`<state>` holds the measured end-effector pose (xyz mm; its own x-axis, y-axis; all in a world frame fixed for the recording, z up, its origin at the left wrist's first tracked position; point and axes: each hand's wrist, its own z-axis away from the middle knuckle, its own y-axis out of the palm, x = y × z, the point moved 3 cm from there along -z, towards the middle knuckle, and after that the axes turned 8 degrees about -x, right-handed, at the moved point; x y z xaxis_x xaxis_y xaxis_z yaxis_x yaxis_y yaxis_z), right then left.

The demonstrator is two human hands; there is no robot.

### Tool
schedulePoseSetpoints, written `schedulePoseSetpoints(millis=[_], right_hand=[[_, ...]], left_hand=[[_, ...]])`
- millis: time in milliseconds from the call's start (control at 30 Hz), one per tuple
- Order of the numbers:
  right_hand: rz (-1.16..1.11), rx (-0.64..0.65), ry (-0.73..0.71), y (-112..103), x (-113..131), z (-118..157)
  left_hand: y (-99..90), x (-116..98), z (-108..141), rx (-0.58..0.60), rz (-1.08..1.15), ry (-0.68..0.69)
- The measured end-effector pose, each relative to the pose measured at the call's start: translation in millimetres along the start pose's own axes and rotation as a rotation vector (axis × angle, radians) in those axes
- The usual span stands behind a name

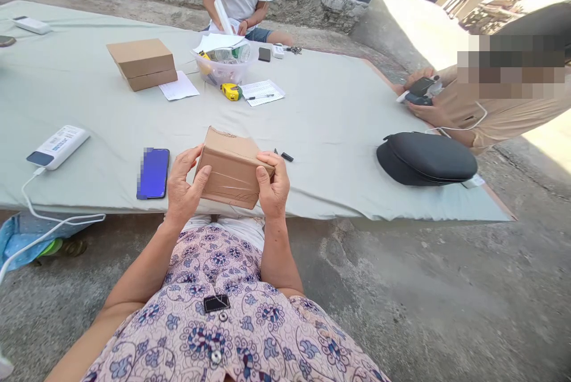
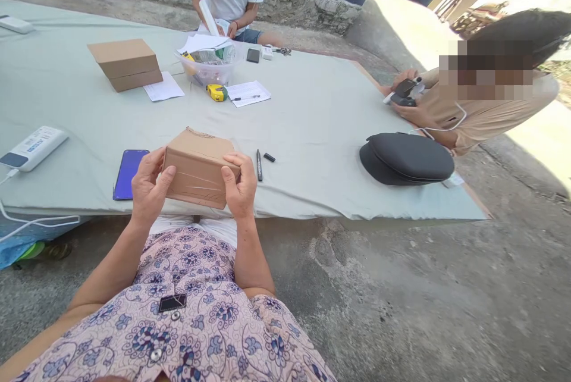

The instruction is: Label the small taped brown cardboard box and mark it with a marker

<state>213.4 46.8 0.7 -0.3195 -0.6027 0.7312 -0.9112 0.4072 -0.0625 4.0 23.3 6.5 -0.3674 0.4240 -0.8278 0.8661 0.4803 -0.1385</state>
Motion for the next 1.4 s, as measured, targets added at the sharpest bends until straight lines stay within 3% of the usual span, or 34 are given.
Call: schedulePoseSetpoints(millis=[233,400,700,867,1000,1167,1400], right_hand=[[-0.065,-0.047,0.001,-0.5,-2.3,-1.0],[-0.056,-0.056,-0.008,-1.4,-3.1,-1.0],[-0.092,-0.013,-0.016,-0.8,-2.9,-0.5],[0.011,-0.057,0.005,-9.0,-7.0,-1.2],[0.123,-0.097,-0.094,-17.1,2.7,-4.1],[0.231,0.105,-0.217,-9.2,18.7,-2.1],[0.321,0.276,-0.202,2.6,19.1,4.5]], left_hand=[[1.9,20.1,0.2,0.097,0.109,-0.230],[7.0,18.6,-0.1,0.194,0.118,-0.241],[5.0,13.0,1.9,0.156,0.100,-0.241],[1.9,11.1,0.5,0.134,0.034,-0.166],[4.0,7.4,1.0,0.160,-0.052,-0.013],[10.6,4.8,4.6,0.239,-0.133,0.135],[15.3,5.2,10.7,0.336,-0.199,0.268]])
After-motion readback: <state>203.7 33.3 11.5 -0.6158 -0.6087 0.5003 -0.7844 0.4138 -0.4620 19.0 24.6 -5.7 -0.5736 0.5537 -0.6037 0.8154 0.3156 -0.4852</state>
